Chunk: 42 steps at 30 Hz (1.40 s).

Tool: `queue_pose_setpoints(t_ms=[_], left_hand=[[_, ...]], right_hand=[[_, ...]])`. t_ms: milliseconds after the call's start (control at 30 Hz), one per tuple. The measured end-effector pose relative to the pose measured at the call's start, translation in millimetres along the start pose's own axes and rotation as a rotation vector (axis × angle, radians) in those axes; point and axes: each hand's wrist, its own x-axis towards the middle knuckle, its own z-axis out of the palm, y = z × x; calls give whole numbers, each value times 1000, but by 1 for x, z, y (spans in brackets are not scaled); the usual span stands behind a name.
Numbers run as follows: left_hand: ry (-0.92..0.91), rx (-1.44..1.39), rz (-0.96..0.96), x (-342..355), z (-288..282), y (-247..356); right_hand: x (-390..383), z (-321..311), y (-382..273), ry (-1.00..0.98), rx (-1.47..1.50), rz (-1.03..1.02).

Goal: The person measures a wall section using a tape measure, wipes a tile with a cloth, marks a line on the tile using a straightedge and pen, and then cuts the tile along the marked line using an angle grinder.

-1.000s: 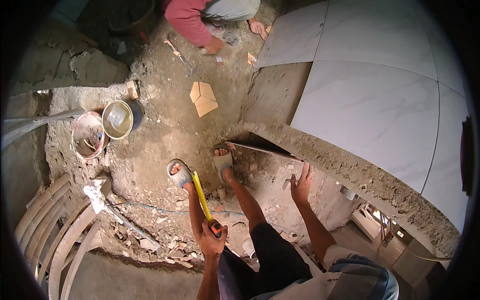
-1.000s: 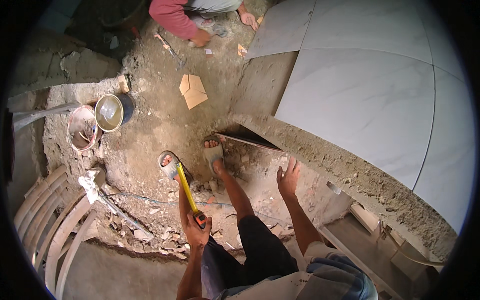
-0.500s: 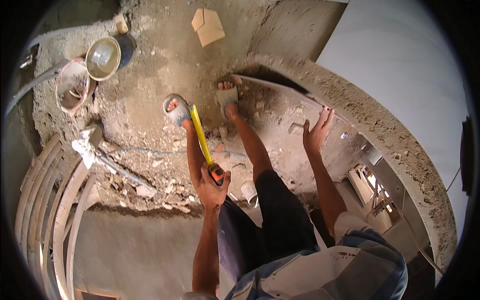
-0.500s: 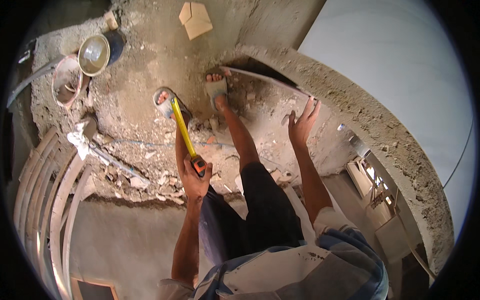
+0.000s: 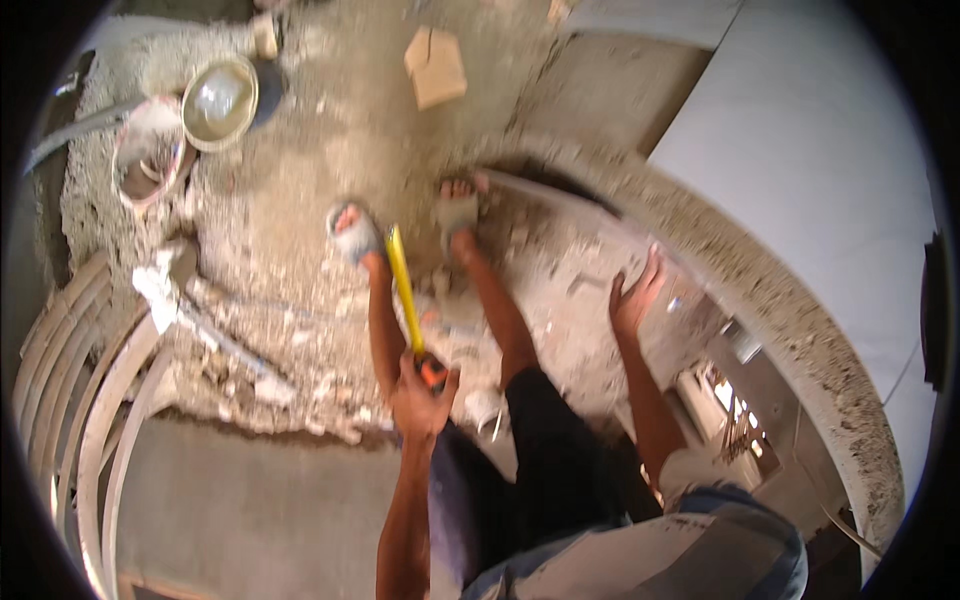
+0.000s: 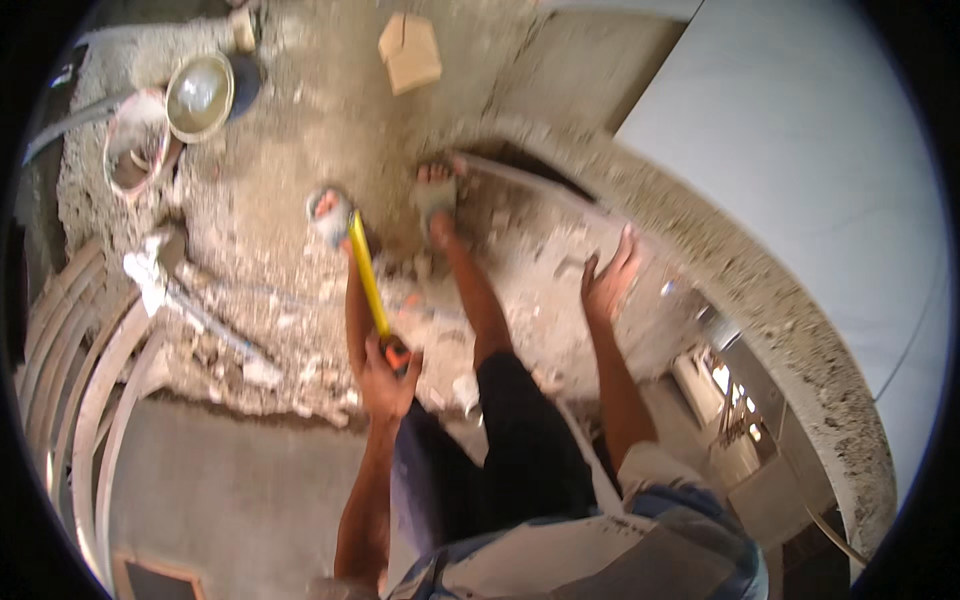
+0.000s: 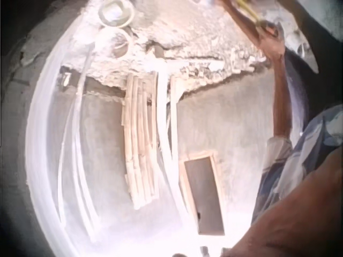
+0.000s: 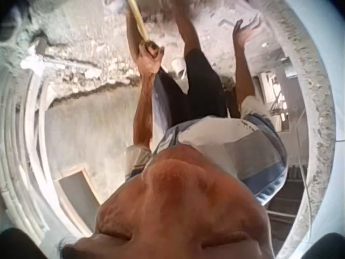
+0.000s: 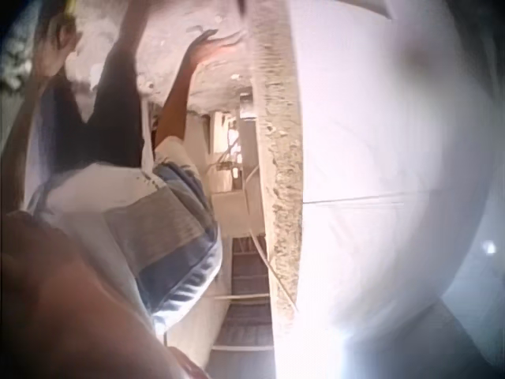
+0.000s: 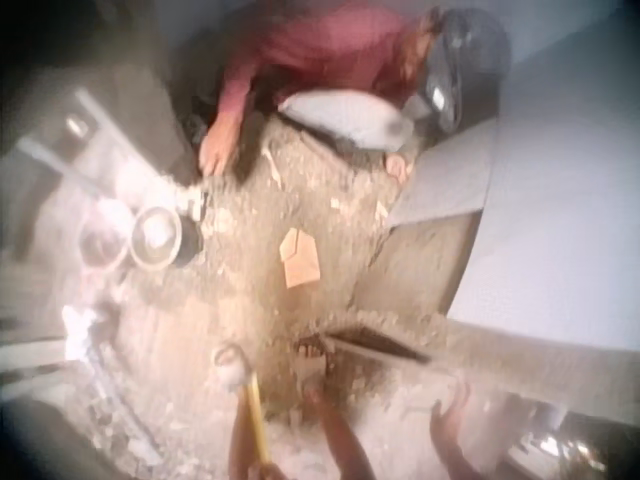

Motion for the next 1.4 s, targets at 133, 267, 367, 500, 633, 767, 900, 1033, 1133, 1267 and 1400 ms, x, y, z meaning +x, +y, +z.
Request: queue_pose_setpoints(t_ms=[133, 267, 367, 500, 633, 767, 900, 1033, 1133, 1267, 1400], left_hand=[[46, 5, -19, -7, 0, -12], [98, 38, 50, -8, -2, -6], [109, 1, 44, -9, -3, 0], [90, 10, 13, -6, -7, 3], [77, 44, -49, -8, -8, -2], [-18, 18, -243, -1, -2, 3], [90, -108, -57, 42, -2, -30], [110, -319, -100, 131, 39, -69], [105, -300, -191, 192, 45, -56], [187, -139, -105, 270, 112, -106], [247, 26, -34, 308, 149, -103]], right_hand=[[5, -7, -5, -29, 88, 54], [4, -16, -7, -50, 84, 87], [5, -16, 0, -44, 73, 80], [7, -12, -1, -37, -2, 47], [8, -9, 3, -50, -38, 61], [11, -14, 47, -30, -39, -25], [22, -10, 60, -356, 94, -107], [18, -1, 93, -479, 159, -254], [18, 3, 95, -724, 291, -31], [-2, 20, 116, -773, 565, 181], [-6, 16, 94, -868, 745, 561]])
